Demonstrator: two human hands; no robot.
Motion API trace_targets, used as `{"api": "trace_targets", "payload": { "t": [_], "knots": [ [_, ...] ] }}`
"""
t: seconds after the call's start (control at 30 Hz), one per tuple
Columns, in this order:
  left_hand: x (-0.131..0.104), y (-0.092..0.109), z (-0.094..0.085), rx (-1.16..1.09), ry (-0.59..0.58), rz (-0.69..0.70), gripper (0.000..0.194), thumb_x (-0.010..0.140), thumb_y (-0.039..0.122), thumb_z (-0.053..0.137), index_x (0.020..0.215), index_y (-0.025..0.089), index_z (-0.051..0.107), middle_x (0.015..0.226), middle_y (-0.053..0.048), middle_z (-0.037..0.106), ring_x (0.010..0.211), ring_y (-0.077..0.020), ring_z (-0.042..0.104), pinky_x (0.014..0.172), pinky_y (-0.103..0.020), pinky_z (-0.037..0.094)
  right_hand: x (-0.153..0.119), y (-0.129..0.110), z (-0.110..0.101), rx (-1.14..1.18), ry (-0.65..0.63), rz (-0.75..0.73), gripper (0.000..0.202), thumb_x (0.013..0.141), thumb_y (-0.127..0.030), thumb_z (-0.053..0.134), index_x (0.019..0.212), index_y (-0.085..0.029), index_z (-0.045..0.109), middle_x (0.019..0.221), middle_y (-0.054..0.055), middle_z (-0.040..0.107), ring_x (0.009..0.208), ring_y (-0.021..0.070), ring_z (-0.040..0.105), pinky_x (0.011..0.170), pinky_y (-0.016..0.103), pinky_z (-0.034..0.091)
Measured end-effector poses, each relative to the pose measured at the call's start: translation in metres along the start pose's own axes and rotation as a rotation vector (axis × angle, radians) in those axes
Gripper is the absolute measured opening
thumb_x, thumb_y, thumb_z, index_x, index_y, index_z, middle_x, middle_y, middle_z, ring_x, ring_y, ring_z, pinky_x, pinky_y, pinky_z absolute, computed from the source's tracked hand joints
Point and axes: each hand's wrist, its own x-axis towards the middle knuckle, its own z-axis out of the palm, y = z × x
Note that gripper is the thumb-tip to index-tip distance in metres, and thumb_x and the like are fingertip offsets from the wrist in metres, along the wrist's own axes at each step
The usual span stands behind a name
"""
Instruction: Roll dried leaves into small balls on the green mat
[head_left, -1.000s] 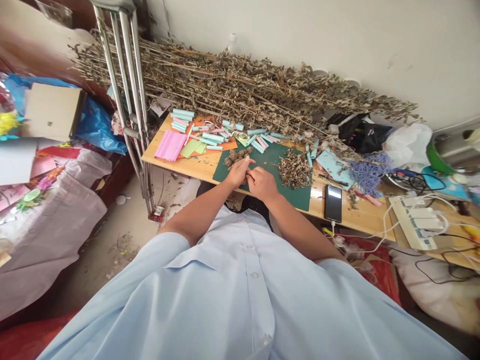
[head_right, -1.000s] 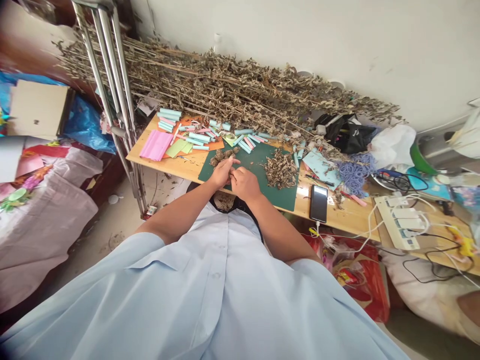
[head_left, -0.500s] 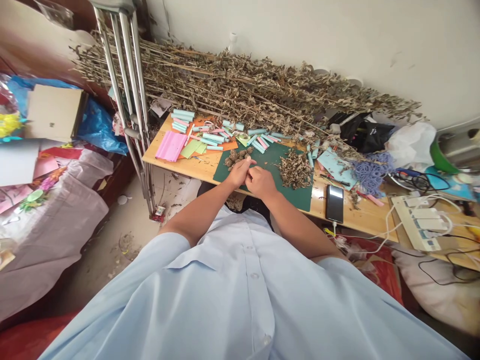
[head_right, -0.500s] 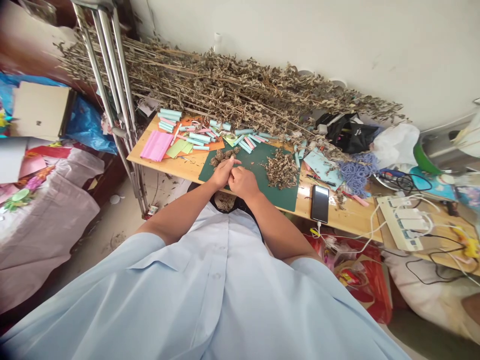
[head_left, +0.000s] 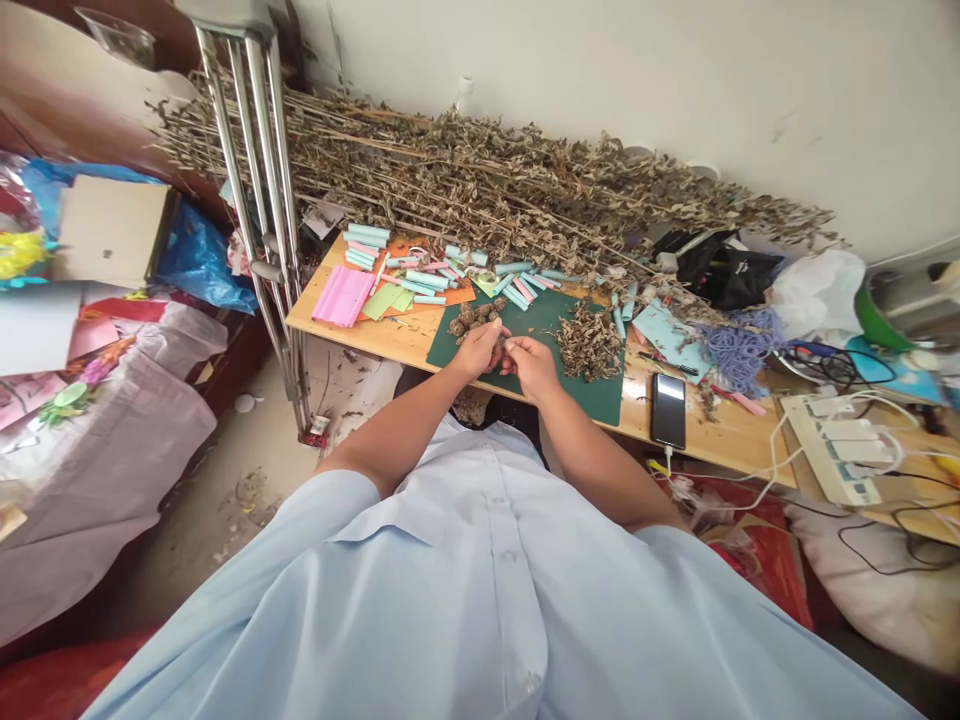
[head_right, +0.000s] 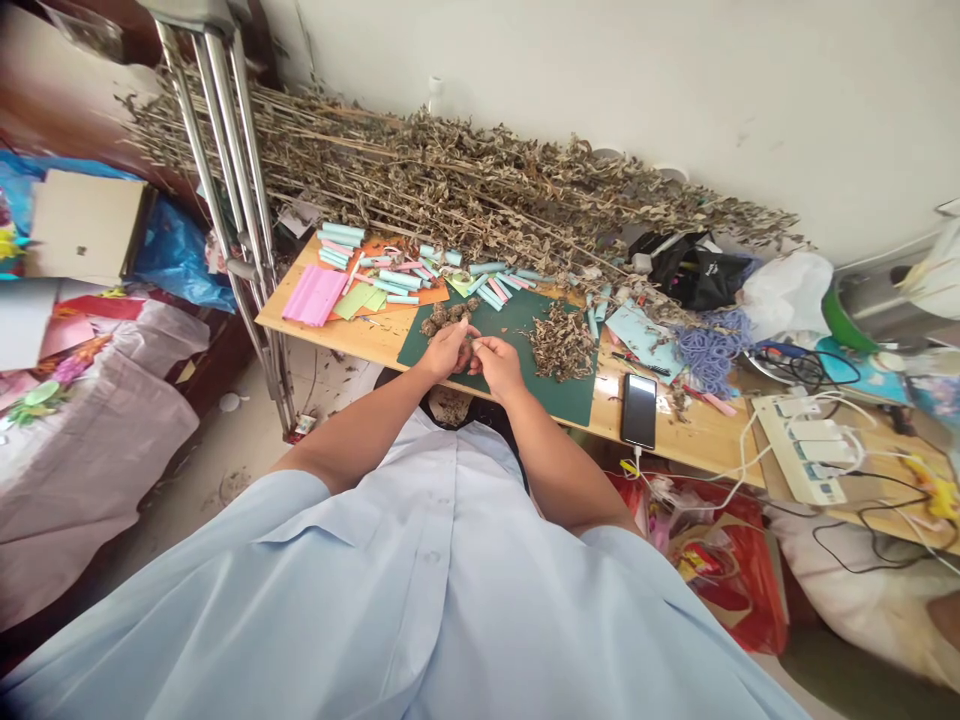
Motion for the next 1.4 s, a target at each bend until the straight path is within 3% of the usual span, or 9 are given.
{"api": "trace_targets", "payload": {
  "t": [0.1,0.27,0.43,0.57,0.77,0.9,1.0,1.2,1.4],
  "knots": [
    [0.000,-0.001,-0.001,0.009,-0.012,0.003,0.047,0.096,0.061,0.046,0.084,0.018,0.056,0.040,0.005,0.047,0.030,-0.0082,0.034,0.036,-0.021,0.024,-0.002,0.000,-0.007,-0.212,0.085,-0.122,0.027,0.084,-0.048,0.060,0.087,-0.022,0.065,0.064,-0.002,0.061,0.058,0.0162,0.059,0.061,0.031,0.054],
    [0.001,-0.001,-0.002,0.057,-0.079,-0.011,0.038,0.092,0.050,0.057,0.074,0.017,0.054,0.043,0.004,0.048,0.033,-0.0067,0.034,0.038,-0.020,0.024,-0.007,-0.006,-0.019,-0.758,0.133,-0.526,0.023,0.095,-0.034,0.048,0.089,-0.022,0.067,0.091,0.009,0.070,0.090,0.0224,0.064,0.088,0.036,0.051],
    [0.001,-0.005,-0.002,0.108,-0.071,-0.026,0.024,0.090,0.036,0.055,0.073,0.018,0.054,0.045,0.004,0.050,0.035,-0.0075,0.037,0.039,-0.021,0.026,-0.008,-0.008,-0.021,-0.961,0.092,-0.586,0.025,0.097,-0.026,0.042,0.096,-0.020,0.067,0.096,0.012,0.071,0.094,0.0239,0.065,0.088,0.035,0.049],
    [0.002,-0.008,-0.003,0.168,-0.056,0.003,0.023,0.089,0.034,0.052,0.073,0.018,0.053,0.047,0.004,0.050,0.038,-0.0072,0.040,0.041,-0.020,0.028,-0.003,-0.002,-0.015,-0.827,0.158,-0.517,0.020,0.093,-0.029,0.049,0.089,-0.021,0.066,0.087,0.008,0.071,0.085,0.0228,0.065,0.083,0.035,0.050],
    [0.001,-0.008,-0.003,0.150,-0.004,0.012,0.018,0.089,0.032,0.051,0.077,0.018,0.055,0.046,0.005,0.049,0.037,-0.0068,0.038,0.042,-0.021,0.026,0.008,0.006,0.000,-0.123,0.176,-0.106,0.020,0.084,-0.040,0.058,0.081,-0.021,0.064,0.069,0.000,0.065,0.058,0.0162,0.060,0.057,0.030,0.053],
    [-0.001,-0.004,-0.001,0.162,0.017,-0.007,0.017,0.088,0.029,0.051,0.076,0.018,0.055,0.047,0.005,0.050,0.037,-0.0067,0.038,0.042,-0.021,0.026,0.012,0.007,0.004,0.093,0.220,-0.027,0.024,0.080,-0.045,0.064,0.080,-0.021,0.063,0.069,-0.001,0.064,0.055,0.0144,0.057,0.053,0.029,0.052],
    [-0.001,-0.001,0.001,0.209,0.015,-0.010,0.018,0.088,0.028,0.049,0.076,0.017,0.056,0.047,0.005,0.050,0.038,-0.0072,0.040,0.043,-0.021,0.028,0.009,0.007,-0.001,-0.117,0.252,-0.125,0.023,0.084,-0.044,0.062,0.083,-0.021,0.066,0.071,0.001,0.067,0.058,0.0165,0.060,0.057,0.031,0.054],
    [0.000,-0.003,0.000,0.246,0.026,0.028,0.024,0.090,0.029,0.046,0.071,0.017,0.054,0.048,0.003,0.051,0.040,-0.0080,0.043,0.044,-0.022,0.030,-0.003,0.004,-0.012,-0.767,0.192,-0.585,0.027,0.099,-0.033,0.047,0.098,-0.021,0.072,0.097,0.010,0.074,0.095,0.0239,0.067,0.091,0.037,0.052],
    [0.004,-0.008,-0.002,0.107,-0.005,-0.022,0.027,0.092,0.031,0.048,0.069,0.019,0.050,0.045,0.004,0.049,0.036,-0.0078,0.038,0.041,-0.023,0.025,-0.003,0.002,-0.014,-1.011,0.128,-0.643,0.031,0.102,-0.030,0.043,0.107,-0.018,0.072,0.103,0.013,0.073,0.098,0.0249,0.066,0.089,0.035,0.051]
  ]
}}
